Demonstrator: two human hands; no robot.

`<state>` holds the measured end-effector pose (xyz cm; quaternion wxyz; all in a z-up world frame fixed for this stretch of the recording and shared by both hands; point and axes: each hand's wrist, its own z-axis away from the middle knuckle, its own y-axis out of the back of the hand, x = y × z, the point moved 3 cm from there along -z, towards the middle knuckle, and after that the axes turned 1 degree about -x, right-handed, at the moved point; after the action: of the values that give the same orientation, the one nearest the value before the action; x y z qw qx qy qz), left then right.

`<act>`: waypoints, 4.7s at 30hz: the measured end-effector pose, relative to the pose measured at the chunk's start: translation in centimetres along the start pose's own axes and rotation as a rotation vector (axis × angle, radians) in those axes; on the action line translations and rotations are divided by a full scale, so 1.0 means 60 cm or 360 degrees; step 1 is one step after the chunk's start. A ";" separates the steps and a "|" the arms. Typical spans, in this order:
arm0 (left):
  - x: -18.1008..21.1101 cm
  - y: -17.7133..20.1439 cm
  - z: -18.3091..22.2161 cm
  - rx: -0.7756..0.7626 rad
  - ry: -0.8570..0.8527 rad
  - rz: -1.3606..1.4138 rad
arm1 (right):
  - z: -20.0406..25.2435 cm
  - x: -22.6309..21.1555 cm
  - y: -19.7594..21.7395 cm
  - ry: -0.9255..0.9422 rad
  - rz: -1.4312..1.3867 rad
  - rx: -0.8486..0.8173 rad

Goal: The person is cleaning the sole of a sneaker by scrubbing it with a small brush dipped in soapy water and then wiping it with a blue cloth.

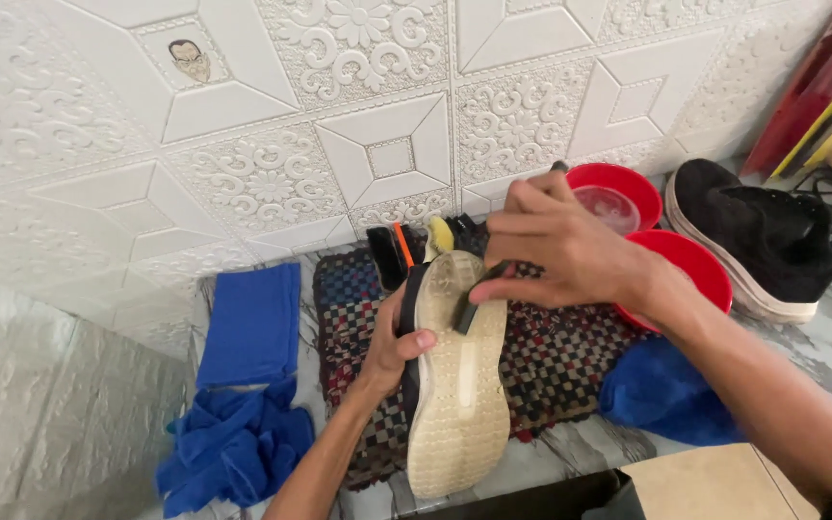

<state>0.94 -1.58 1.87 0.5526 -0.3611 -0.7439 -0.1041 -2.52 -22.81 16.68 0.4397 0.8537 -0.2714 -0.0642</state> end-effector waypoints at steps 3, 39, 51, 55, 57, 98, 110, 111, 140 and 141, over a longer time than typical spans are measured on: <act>0.004 0.007 0.001 -0.0019 0.0090 -0.0257 | 0.013 0.053 -0.002 -0.0167 0.0150 0.0039; 0.007 -0.020 -0.023 -0.0033 -0.0052 0.0099 | 0.034 0.100 -0.046 -0.0198 -0.0080 0.0174; -0.046 0.014 -0.010 0.0092 0.0027 0.0135 | 0.147 0.173 0.038 -0.1478 0.0306 -0.0462; -0.045 0.018 -0.003 0.0100 0.0176 0.0046 | 0.223 0.208 0.049 -0.1822 0.0326 -0.0825; -0.038 0.015 -0.004 0.0096 0.0199 -0.0034 | 0.264 0.228 0.028 -0.1774 0.0278 -0.1125; -0.048 0.040 0.005 0.0479 0.0234 0.0007 | 0.222 0.009 0.035 -0.0765 0.0902 -0.0533; -0.048 0.049 0.006 0.0438 0.0011 -0.0099 | 0.014 0.036 -0.062 -0.0389 0.0179 0.0057; -0.057 0.054 0.012 0.0478 0.0052 -0.0099 | 0.012 0.050 -0.074 -0.0398 0.0099 0.0082; -0.045 0.055 0.012 0.0296 -0.0080 -0.0205 | -0.023 0.039 -0.084 -0.0354 0.0045 -0.0008; -0.040 0.057 0.009 0.0338 -0.0045 -0.0195 | -0.026 0.060 -0.080 -0.0368 0.0115 0.0064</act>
<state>3.04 0.15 -1.34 0.5699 -0.2558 -0.7791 -0.0531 3.03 -21.34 14.31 0.3902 0.8390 -0.3520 -0.1409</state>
